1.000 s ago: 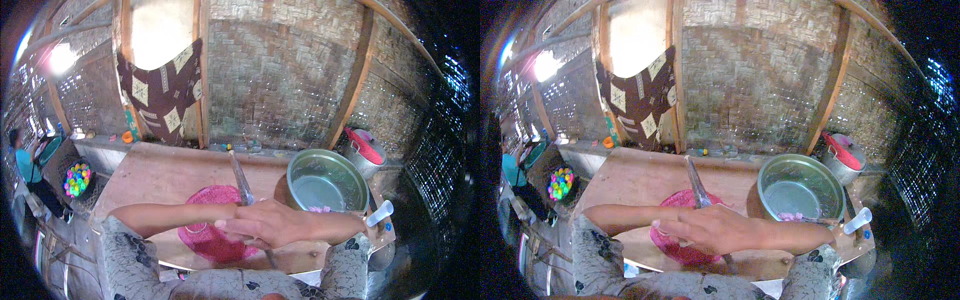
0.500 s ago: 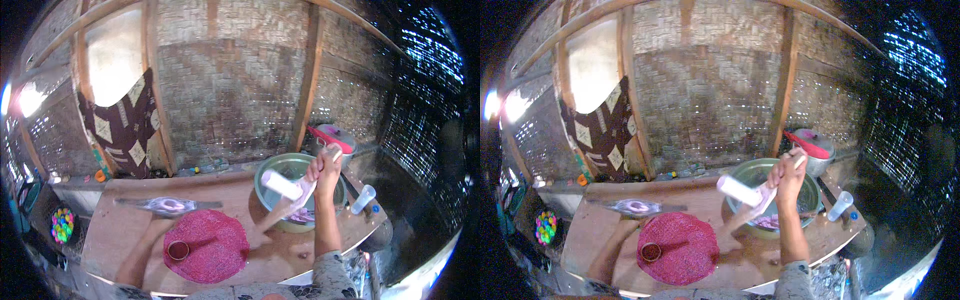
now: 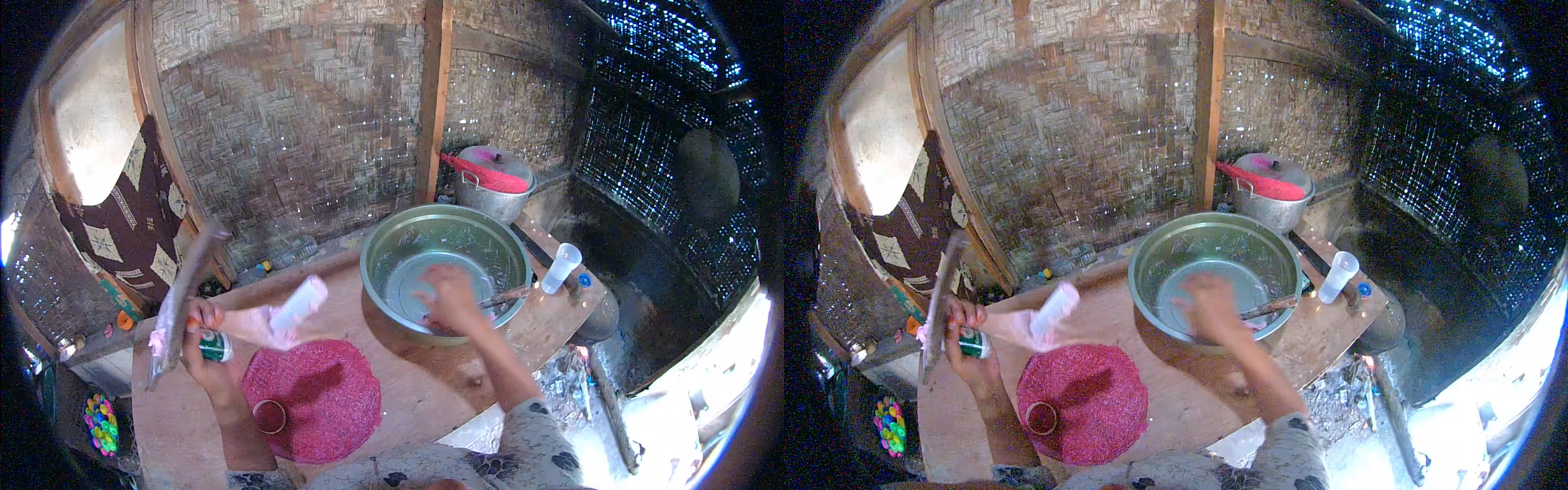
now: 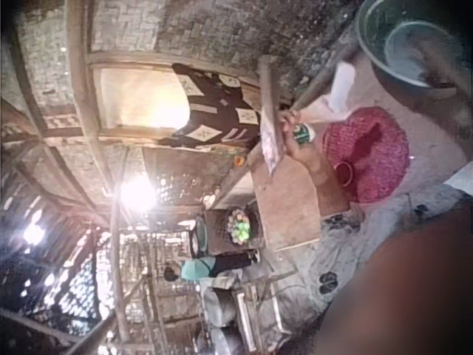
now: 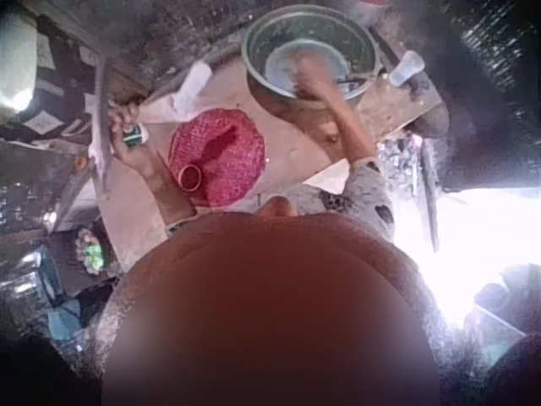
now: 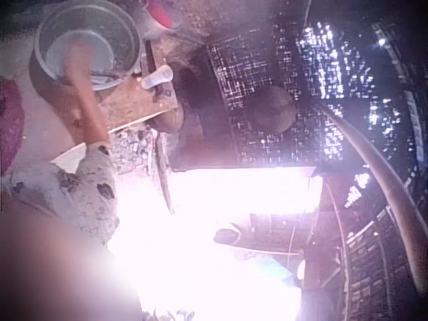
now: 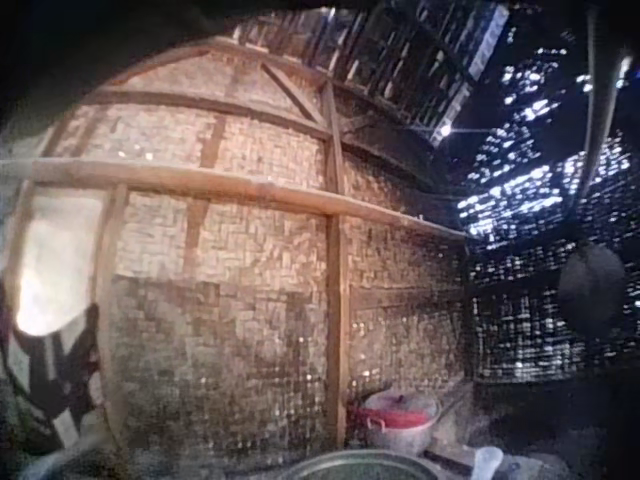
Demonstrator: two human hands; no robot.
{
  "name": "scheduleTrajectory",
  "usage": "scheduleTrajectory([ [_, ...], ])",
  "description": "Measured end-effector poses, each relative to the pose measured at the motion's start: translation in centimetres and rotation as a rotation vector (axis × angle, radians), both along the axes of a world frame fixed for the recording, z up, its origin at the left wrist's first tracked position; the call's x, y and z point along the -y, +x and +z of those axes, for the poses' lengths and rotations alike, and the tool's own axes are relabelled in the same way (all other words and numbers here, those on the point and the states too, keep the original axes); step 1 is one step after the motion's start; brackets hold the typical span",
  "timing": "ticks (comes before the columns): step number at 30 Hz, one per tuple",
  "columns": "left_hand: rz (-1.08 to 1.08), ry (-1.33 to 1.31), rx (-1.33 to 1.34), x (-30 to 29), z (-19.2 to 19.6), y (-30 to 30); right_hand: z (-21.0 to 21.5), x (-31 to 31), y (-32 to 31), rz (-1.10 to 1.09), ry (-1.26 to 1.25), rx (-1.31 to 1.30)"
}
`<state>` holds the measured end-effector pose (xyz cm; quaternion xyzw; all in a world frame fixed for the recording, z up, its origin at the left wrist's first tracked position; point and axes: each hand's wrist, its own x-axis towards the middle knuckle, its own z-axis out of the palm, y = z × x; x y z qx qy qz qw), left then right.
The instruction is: The person uses a circular mold to shape pink candy paste into round discs, then fills a piping bag with more paste and pipes additional portions onto the mat. The person repeats the molding and piping steps to produce several small candy pieces.
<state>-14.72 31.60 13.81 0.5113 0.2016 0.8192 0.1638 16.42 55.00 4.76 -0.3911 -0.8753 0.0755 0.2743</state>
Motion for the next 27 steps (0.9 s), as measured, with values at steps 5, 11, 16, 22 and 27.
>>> scheduleTrajectory([
  [5,0.574,-0.595,0.040,-1.4,-10.8,-0.7,0.5,-5.5,9.0,-0.204,-0.297,0.923],
  [11,0.568,-0.995,-0.305,-3.3,-13.2,1.4,7.9,-2.5,8.1,-0.113,-0.226,1.076],
  [16,0.396,-1.035,-0.209,-4.2,-12.8,1.8,12.0,-3.2,9.2,-0.072,-0.243,0.837],
  [22,0.218,-0.789,-0.246,-9.8,-13.2,-0.1,4.3,-9.6,8.6,-0.049,-0.222,0.956],
  [27,-0.589,-1.099,0.259,-14.8,-12.6,5.9,-0.1,-12.3,8.0,0.053,-0.197,0.999],
])
